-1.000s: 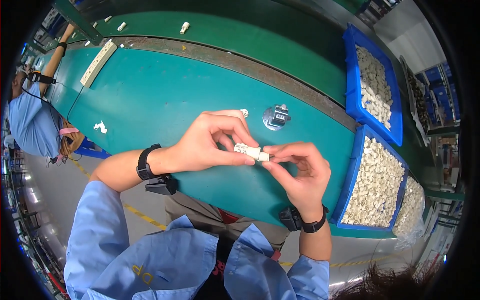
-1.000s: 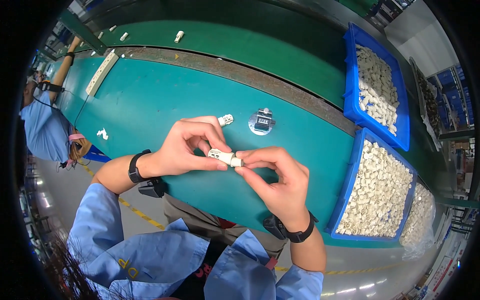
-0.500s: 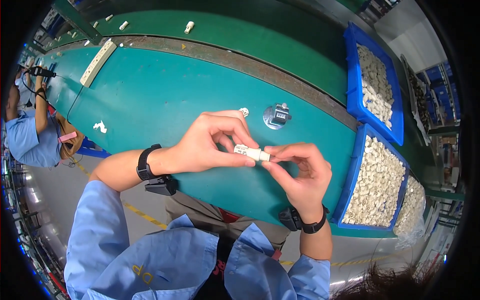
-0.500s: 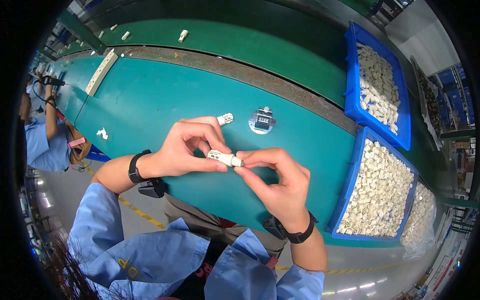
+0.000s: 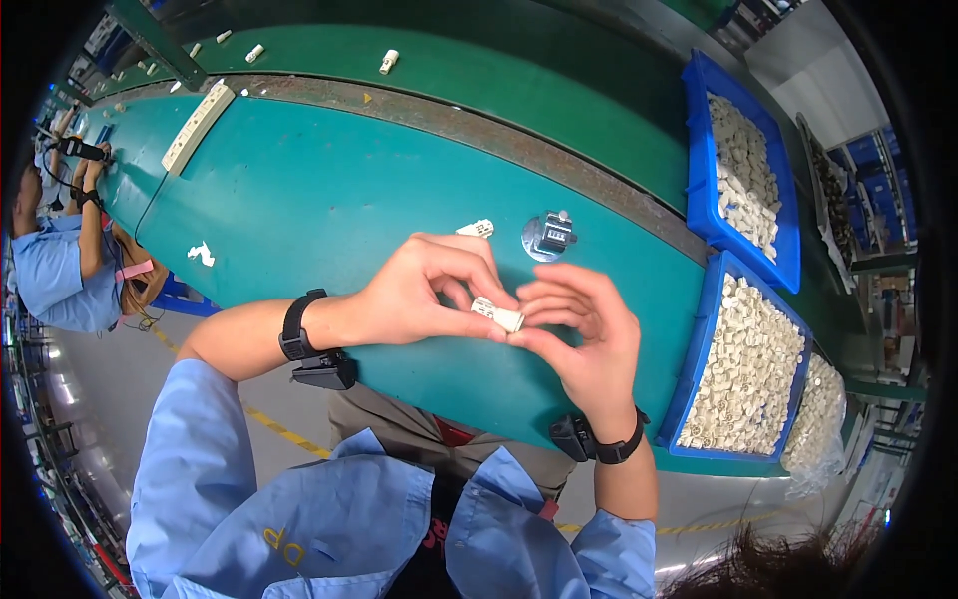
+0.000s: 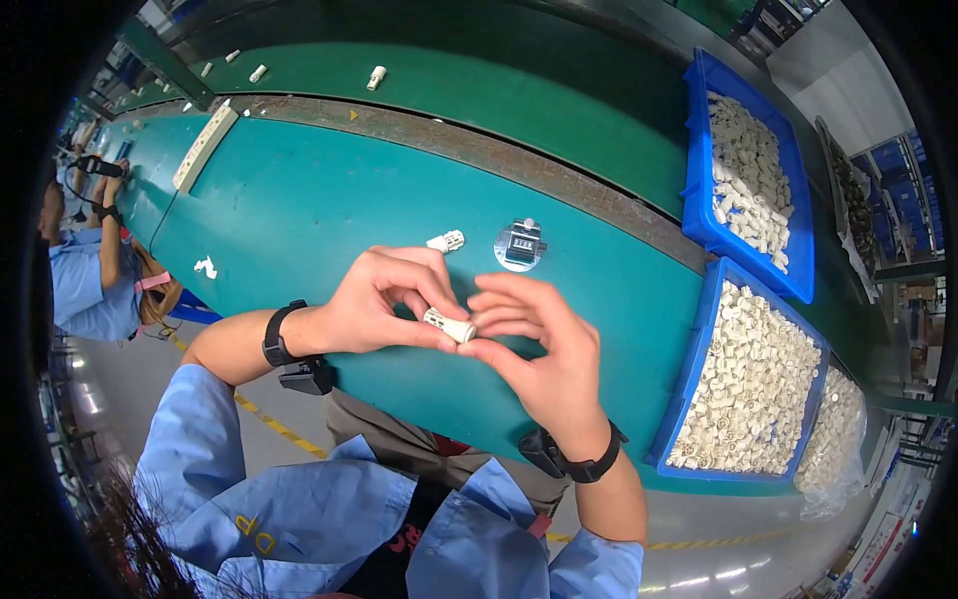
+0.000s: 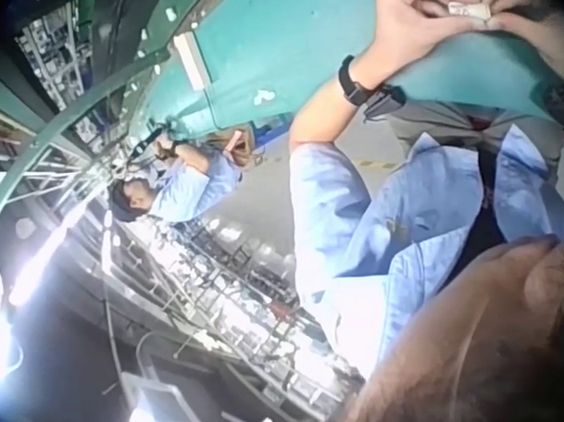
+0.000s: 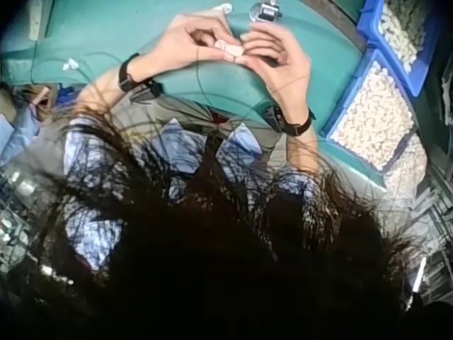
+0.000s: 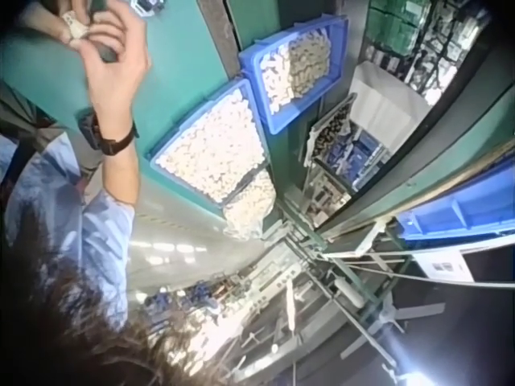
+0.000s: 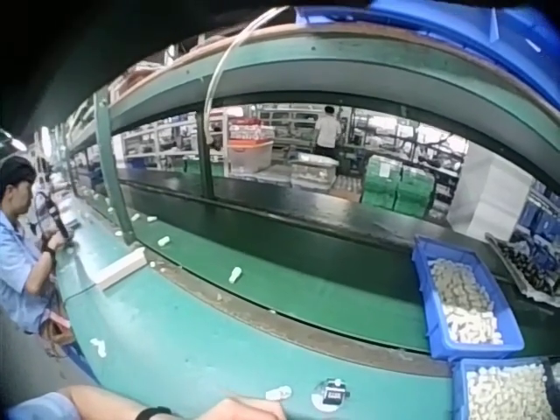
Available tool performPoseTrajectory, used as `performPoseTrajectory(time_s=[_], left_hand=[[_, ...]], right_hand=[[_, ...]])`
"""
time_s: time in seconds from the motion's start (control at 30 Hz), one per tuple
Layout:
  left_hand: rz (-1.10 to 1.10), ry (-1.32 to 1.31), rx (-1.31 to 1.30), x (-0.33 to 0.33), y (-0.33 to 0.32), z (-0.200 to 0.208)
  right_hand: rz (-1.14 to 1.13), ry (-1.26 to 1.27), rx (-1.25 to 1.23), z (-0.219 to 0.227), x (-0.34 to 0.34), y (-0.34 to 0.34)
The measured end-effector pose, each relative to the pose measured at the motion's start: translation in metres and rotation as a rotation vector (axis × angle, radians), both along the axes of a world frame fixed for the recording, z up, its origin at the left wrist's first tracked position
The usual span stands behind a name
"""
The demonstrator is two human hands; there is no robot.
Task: The person picks up a white plastic housing and a cap from the table, fits them together by hand, and sets the assembly down, repeating this process multiple times.
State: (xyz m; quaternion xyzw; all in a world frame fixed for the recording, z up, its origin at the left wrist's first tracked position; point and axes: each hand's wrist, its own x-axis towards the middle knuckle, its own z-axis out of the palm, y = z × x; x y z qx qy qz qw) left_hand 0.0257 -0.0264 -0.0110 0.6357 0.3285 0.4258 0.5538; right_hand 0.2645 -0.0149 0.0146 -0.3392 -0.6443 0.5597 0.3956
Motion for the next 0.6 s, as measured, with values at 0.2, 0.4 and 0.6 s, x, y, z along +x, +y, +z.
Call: performPoseTrajectory(time_s=[0.2,0.4,0.6], left_hand=[[-0.073,0.015,0.074,0.003,0.000,0.010],[0.146,0.560,0.520,-0.009,-0.005,0.044],[0.123,0.725,0.497,0.014,-0.007,0.036]], right_hand=[[0.135,0.013,-0.191,0.014,0.014,0.006],[-0.075,-0.336,-0.036,0.064,0.050,0.017],[-0.744,-0.564,0.597,0.149,0.137,0.046]])
